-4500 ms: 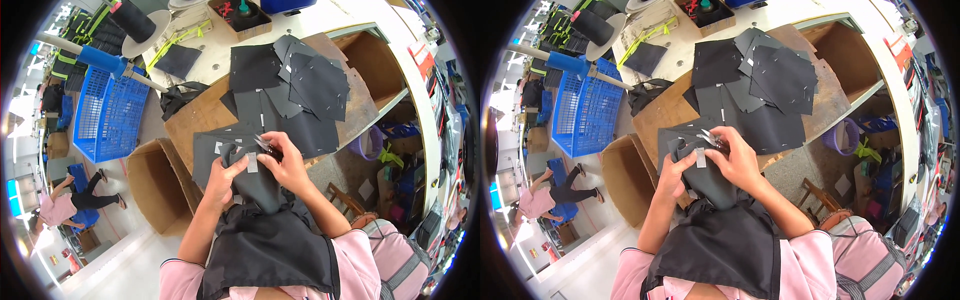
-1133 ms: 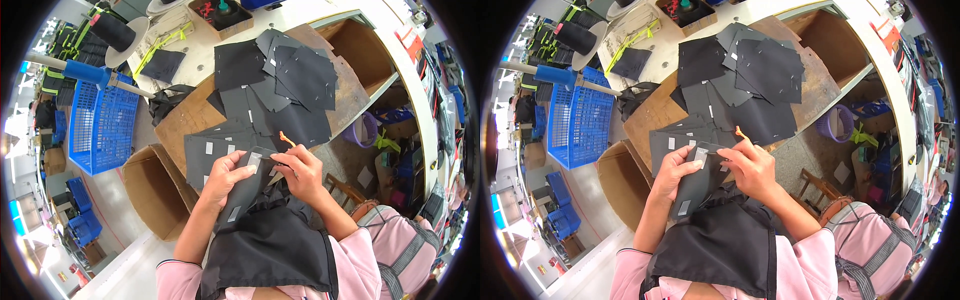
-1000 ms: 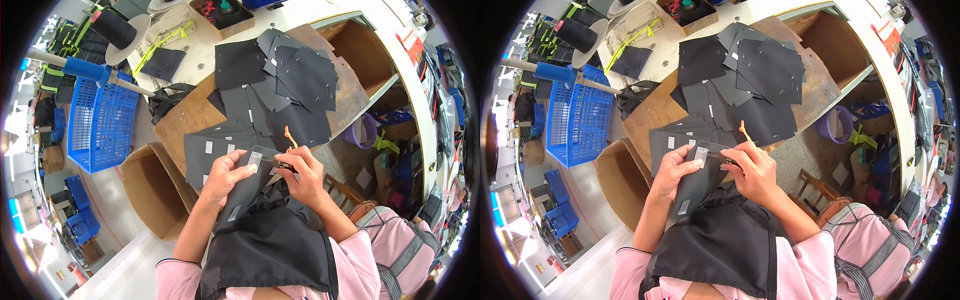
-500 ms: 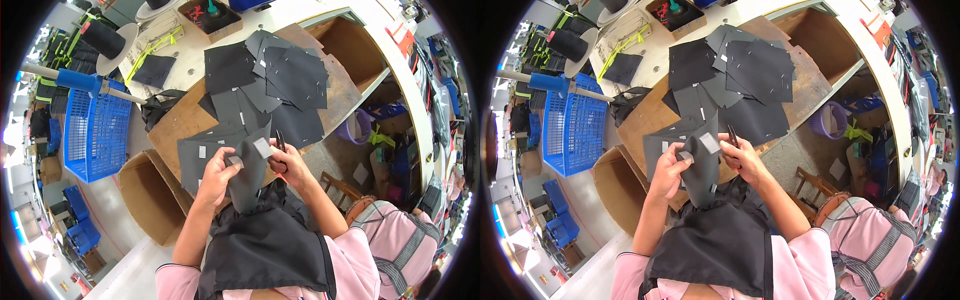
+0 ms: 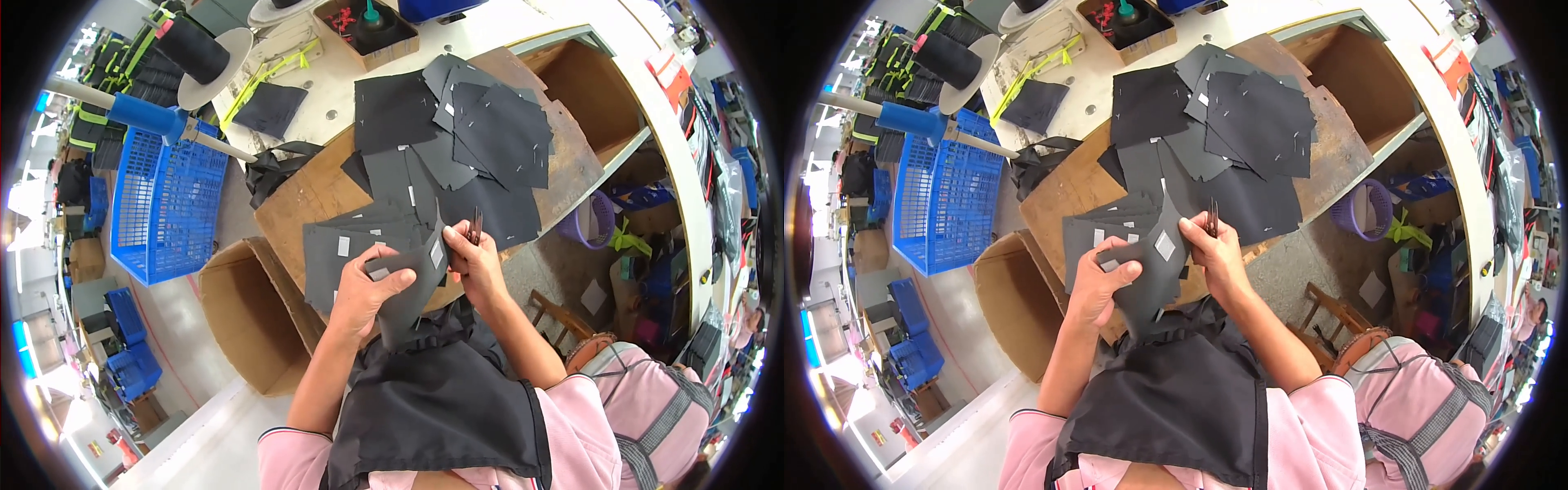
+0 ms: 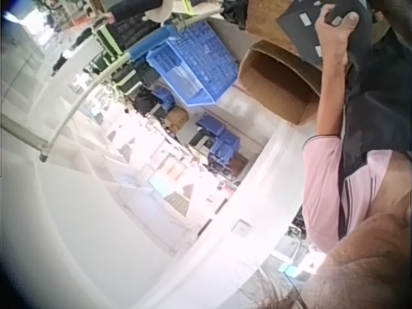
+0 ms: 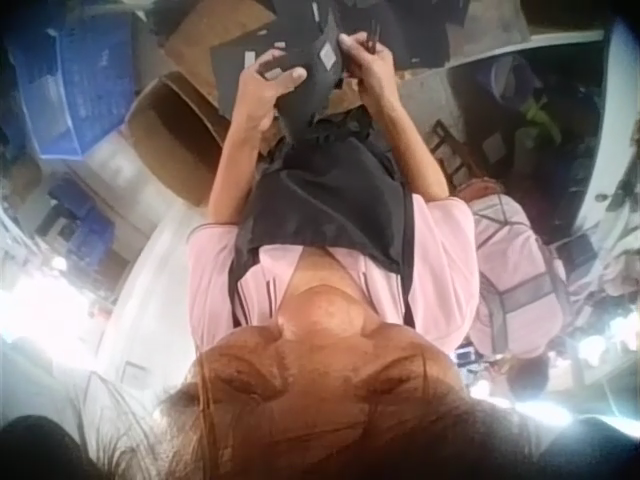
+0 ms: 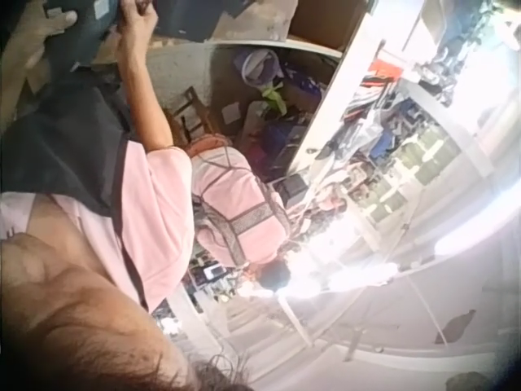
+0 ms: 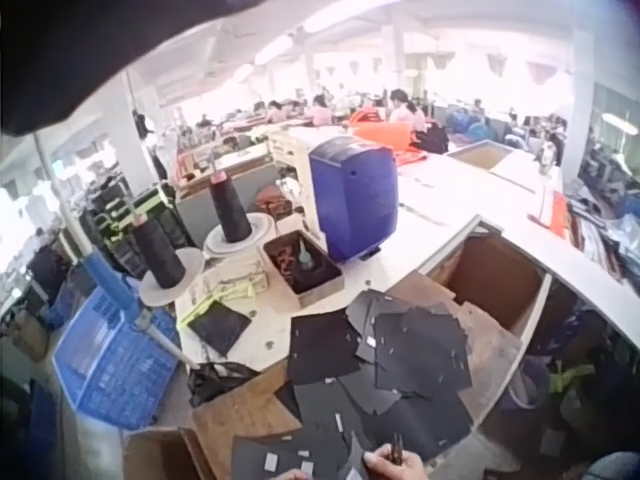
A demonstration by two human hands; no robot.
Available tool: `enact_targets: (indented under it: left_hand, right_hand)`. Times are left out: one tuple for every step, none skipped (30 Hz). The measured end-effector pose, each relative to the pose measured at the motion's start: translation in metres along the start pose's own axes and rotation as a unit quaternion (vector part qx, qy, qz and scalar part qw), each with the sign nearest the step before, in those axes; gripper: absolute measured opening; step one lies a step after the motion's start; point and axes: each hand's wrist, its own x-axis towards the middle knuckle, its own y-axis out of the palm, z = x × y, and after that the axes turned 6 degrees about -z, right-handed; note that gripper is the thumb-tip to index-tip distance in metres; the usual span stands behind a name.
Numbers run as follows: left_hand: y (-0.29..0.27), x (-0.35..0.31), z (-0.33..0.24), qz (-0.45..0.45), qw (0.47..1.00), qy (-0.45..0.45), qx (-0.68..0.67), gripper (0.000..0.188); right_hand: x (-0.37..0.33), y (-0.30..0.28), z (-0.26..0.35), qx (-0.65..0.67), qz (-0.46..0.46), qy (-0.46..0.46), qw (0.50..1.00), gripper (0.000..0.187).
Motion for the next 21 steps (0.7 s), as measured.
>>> enact_targets:
  left_hand:
    - [-0.001,0.002,0.002,0.012,1.000,0.002,0.011,0.022]
    - [0.001,0.003,0.002,0.013,1.000,0.000,0.010,0.022]
    - [0.002,0.004,0.000,0.007,1.000,0.027,-0.008,0.020]
    - [0.003,0.005,-0.002,0.002,0.998,0.054,-0.026,0.020]
    - [0.001,0.006,-0.002,0.002,0.998,0.054,-0.026,0.020]
    - [-0.002,0.007,0.001,-0.023,0.998,0.027,-0.045,0.020]
    - [-0.004,0.007,0.001,-0.047,0.997,0.001,-0.064,0.021]
    - [-0.002,0.005,0.000,-0.056,0.998,0.020,-0.026,0.019]
    - [0.000,0.004,-0.001,-0.057,0.998,0.020,-0.026,0.019]
    - [0.002,0.004,-0.001,-0.075,0.996,0.035,0.032,0.018]
    - [0.003,0.003,-0.001,-0.093,0.990,0.050,0.089,0.017]
    - [0.006,0.003,0.000,-0.094,0.990,0.047,0.089,0.017]
    - [0.007,0.002,0.001,-0.097,0.985,0.081,0.113,0.018]
    - [0.009,0.001,0.001,-0.100,0.979,0.115,0.137,0.019]
    - [0.012,0.000,0.000,-0.098,0.979,0.114,0.137,0.019]
    - [0.014,-0.001,-0.003,-0.092,0.978,0.118,0.148,0.020]
    - [0.016,-0.002,-0.005,-0.087,0.976,0.121,0.159,0.021]
    - [0.016,-0.004,-0.008,-0.089,0.976,0.122,0.158,0.021]
    - [0.016,-0.006,-0.010,-0.079,0.977,0.113,0.161,0.022]
    - [0.014,-0.007,-0.011,-0.069,0.979,0.105,0.163,0.023]
    - [0.014,-0.008,-0.012,-0.070,0.979,0.105,0.162,0.023]
  right_hand:
    - [-0.004,0.002,-0.004,0.037,-0.037,0.009,0.999,0.018]
    - [-0.011,0.006,-0.005,0.062,-0.047,0.009,0.997,0.019]
    - [-0.015,0.005,-0.007,0.062,-0.047,0.009,0.997,0.019]
    - [-0.018,0.004,-0.009,0.057,-0.054,0.005,0.997,0.019]
    - [-0.023,0.002,-0.011,0.053,-0.061,0.002,0.997,0.019]
    - [-0.027,-0.001,-0.012,0.055,-0.054,0.017,0.997,0.016]
    - [-0.033,-0.003,-0.010,0.055,-0.052,0.019,0.997,0.016]
    - [-0.039,-0.003,-0.005,-0.022,-0.067,0.013,0.997,0.012]
    - [-0.045,-0.005,-0.002,-0.098,-0.081,0.007,0.992,0.010]
    - [-0.045,-0.012,-0.009,-0.179,-0.085,-0.146,0.969,0.016]
    - [-0.043,-0.022,-0.013,-0.308,-0.124,-0.287,0.899,0.029]
    - [-0.047,-0.017,-0.003,-0.349,-0.110,-0.363,0.857,0.032]
    - [-0.052,-0.008,0.012,-0.387,-0.094,-0.436,0.807,0.036]
    - [-0.054,-0.003,0.018,-0.413,-0.061,-0.428,0.802,0.038]
    - [-0.053,0.001,0.024,-0.437,-0.030,-0.421,0.794,0.039]
    - [-0.050,0.005,0.028,-0.482,-0.023,-0.451,0.751,0.037]
    - [-0.048,0.004,0.029,-0.482,-0.024,-0.451,0.751,0.037]
    - [-0.045,0.002,0.029,-0.504,-0.012,-0.454,0.735,0.036]
    - [-0.044,0.000,0.029,-0.526,0.001,-0.457,0.717,0.035]
    - [-0.043,-0.001,0.032,-0.536,0.007,-0.460,0.708,0.031]
    - [-0.042,-0.003,0.033,-0.536,0.008,-0.460,0.707,0.031]
